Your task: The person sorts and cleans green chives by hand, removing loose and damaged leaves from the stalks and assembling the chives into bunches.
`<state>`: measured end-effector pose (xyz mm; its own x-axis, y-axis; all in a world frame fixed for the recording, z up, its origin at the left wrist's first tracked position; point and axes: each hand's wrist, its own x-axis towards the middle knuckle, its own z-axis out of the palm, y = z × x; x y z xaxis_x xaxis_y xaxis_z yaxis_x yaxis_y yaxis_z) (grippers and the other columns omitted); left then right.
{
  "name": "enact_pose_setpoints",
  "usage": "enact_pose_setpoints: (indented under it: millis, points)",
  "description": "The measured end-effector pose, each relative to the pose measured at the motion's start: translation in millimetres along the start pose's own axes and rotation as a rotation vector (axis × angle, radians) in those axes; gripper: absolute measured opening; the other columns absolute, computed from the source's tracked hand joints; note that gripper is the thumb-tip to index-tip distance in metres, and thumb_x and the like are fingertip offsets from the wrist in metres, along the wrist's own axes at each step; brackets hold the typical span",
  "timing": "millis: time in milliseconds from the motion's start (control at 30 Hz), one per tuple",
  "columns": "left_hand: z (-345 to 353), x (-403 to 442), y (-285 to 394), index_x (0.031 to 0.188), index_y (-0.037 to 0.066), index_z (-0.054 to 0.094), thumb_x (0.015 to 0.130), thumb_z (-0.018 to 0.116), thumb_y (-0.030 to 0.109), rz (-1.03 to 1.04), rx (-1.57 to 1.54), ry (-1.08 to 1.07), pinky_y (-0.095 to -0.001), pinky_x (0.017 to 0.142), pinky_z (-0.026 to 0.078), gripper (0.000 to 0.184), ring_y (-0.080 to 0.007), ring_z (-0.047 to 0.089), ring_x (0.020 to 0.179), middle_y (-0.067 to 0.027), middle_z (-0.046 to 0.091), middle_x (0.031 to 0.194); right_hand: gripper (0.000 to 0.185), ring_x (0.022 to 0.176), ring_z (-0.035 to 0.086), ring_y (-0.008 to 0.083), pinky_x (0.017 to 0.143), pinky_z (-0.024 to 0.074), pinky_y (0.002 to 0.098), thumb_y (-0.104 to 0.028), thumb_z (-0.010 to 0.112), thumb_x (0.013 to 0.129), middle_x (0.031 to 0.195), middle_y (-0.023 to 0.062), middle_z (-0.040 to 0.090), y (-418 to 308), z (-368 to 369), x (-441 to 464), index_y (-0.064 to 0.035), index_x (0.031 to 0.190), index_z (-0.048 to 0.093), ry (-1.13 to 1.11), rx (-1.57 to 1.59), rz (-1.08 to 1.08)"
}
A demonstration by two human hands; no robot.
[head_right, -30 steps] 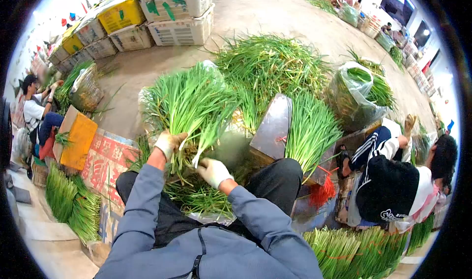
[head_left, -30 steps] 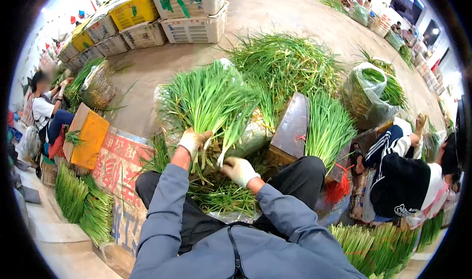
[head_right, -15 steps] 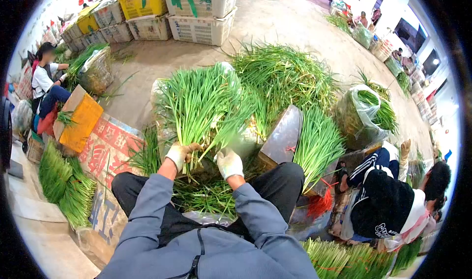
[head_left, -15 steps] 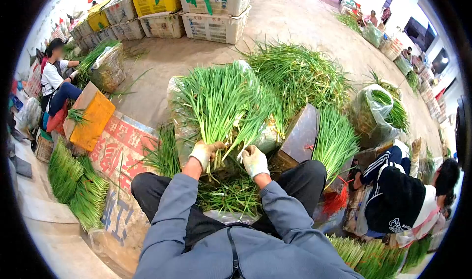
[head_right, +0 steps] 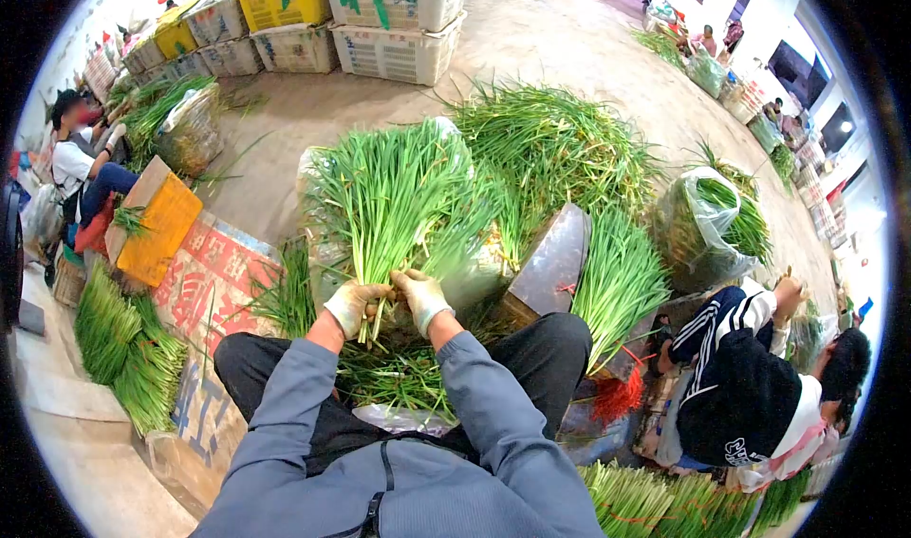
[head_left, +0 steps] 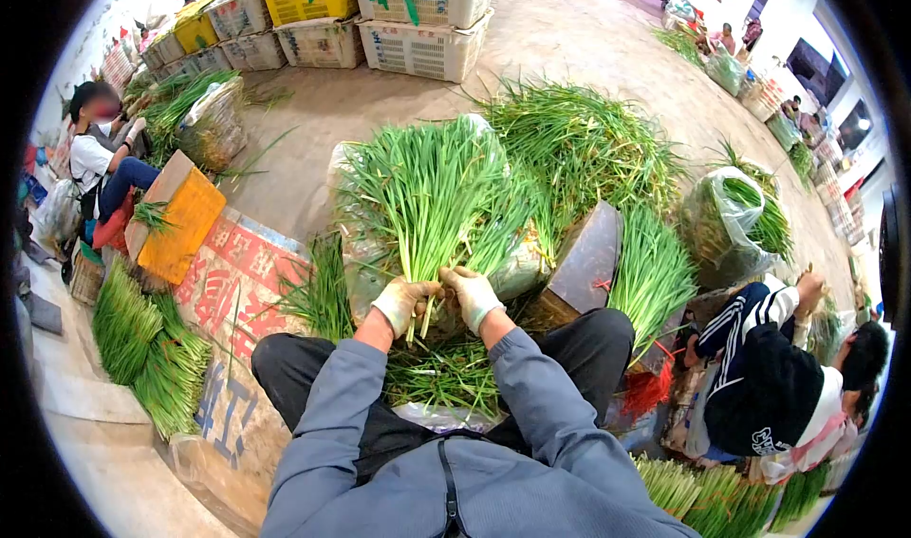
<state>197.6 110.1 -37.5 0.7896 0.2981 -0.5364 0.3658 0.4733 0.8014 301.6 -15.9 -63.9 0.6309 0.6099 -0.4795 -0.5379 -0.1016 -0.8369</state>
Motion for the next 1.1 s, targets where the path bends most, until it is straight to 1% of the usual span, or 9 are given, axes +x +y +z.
enact_pose_setpoints:
  millis: [100,233,400,433,533,633,767,900,1100]
  points:
    - [-11.5,10.1,-10.1,0.090,0.008,0.072,0.087,0.067,0.022,0.053,-0.019,0.177,-0.0271,0.040,0.032,0.015,-0.0091,0.046,0.045,0.0000,0.057,0.060,0.038,0.079,0.060,0.0122,0.068,0.0489,0.0291,-0.034,0.066,0.095,0.096,0.0053,0.068,6.7,-2.8,-1.6,-0.0017,0.116,0.066,0.009,-0.022,-0.078]
    - [-33.9,14.9,0.0,0.085,0.006,0.071,0.090,0.061,0.021,0.165,-0.330,0.274,-0.0283,0.040,0.032,0.019,-0.0123,0.039,0.042,-0.0026,0.051,0.056,0.031,0.093,0.066,0.0226,0.078,0.0547,0.0356,-0.033,0.059,0.100,0.103,0.0109,0.069,5.7,-3.1,-44.5,-0.0034,0.108,0.062,-0.251,0.593,-0.254]
    - [-49.9,9.0,10.6,0.082,0.004,0.070,0.088,0.059,0.018,0.256,-0.390,0.373,-0.0264,0.041,0.036,0.019,-0.0106,0.042,0.043,-0.0038,0.057,0.062,0.029,0.081,0.066,0.0167,0.075,0.0545,0.0310,-0.028,0.059,0.097,0.089,0.0084,0.069,7.9,-25.5,-83.7,-0.0008,0.104,0.067,-0.850,-0.515,-0.128]
    - [-57.7,11.1,15.5,0.082,0.003,0.071,0.088,0.058,0.019,0.245,-0.389,0.429,-0.0258,0.041,0.035,0.021,-0.0111,0.043,0.044,-0.0053,0.060,0.065,0.036,0.090,0.069,0.0225,0.081,0.0548,0.0360,-0.033,0.065,0.092,0.098,0.0145,0.071,12.0,-17.1,-86.7,-0.0021,0.111,0.068,-0.964,-0.789,0.186]
    - [-59.9,3.3,25.2,0.082,0.001,0.071,0.086,0.058,0.020,0.305,-0.443,0.412,-0.0261,0.042,0.036,0.024,-0.0115,0.044,0.045,-0.0050,0.058,0.063,0.050,0.092,0.069,0.0368,0.085,0.0542,0.0422,-0.045,0.074,0.078,0.103,0.0178,0.072,40.9,-16.9,-78.5,-0.0047,0.107,0.072,-0.787,-1.639,-0.016]
    - [-47.0,-21.5,26.8,0.082,0.001,0.071,0.086,0.058,0.021,0.327,-0.300,0.394,-0.0256,0.043,0.038,0.025,-0.0115,0.044,0.045,-0.0048,0.057,0.063,0.040,0.088,0.069,0.0368,0.077,0.0535,0.0419,-0.040,0.070,0.085,0.093,0.0219,0.071,28.5,-12.1,-49.9,-0.0030,0.100,0.071,-0.177,-0.756,-0.231]
    - [-51.9,-25.4,21.4,0.086,0.002,0.069,0.086,0.059,0.025,0.319,-0.223,0.163,-0.0248,0.043,0.039,0.025,-0.0112,0.048,0.048,-0.0037,0.060,0.070,0.065,0.114,0.062,0.0347,0.097,0.0489,0.0398,-0.024,0.078,0.081,0.127,0.0218,0.061,-28.0,21.0,-31.5,-0.0007,0.135,0.051,0.132,-0.937,-0.738]
    - [-43.3,-52.5,34.1,0.104,0.002,0.063,0.083,0.066,0.022,0.314,-0.264,0.022,-0.0203,0.044,0.038,0.029,-0.0093,0.053,0.053,-0.0040,0.063,0.076,0.086,0.119,0.060,0.0334,0.102,0.0471,0.0369,-0.021,0.078,0.080,0.131,0.0242,0.058,-51.3,57.2,-15.0,-0.0010,0.148,0.031,-0.183,-0.894,-0.799]
    - [-62.0,-64.2,34.7,0.099,0.004,0.067,0.083,0.074,0.027,0.332,-0.074,0.117,-0.0209,0.043,0.037,0.029,-0.0071,0.053,0.050,-0.0016,0.066,0.073,0.025,0.075,0.065,0.0161,0.068,0.0526,0.0304,-0.020,0.064,0.094,0.083,0.0091,0.069,-76.3,39.6,-38.9,0.0035,0.099,0.068,-0.581,-0.607,-0.280]
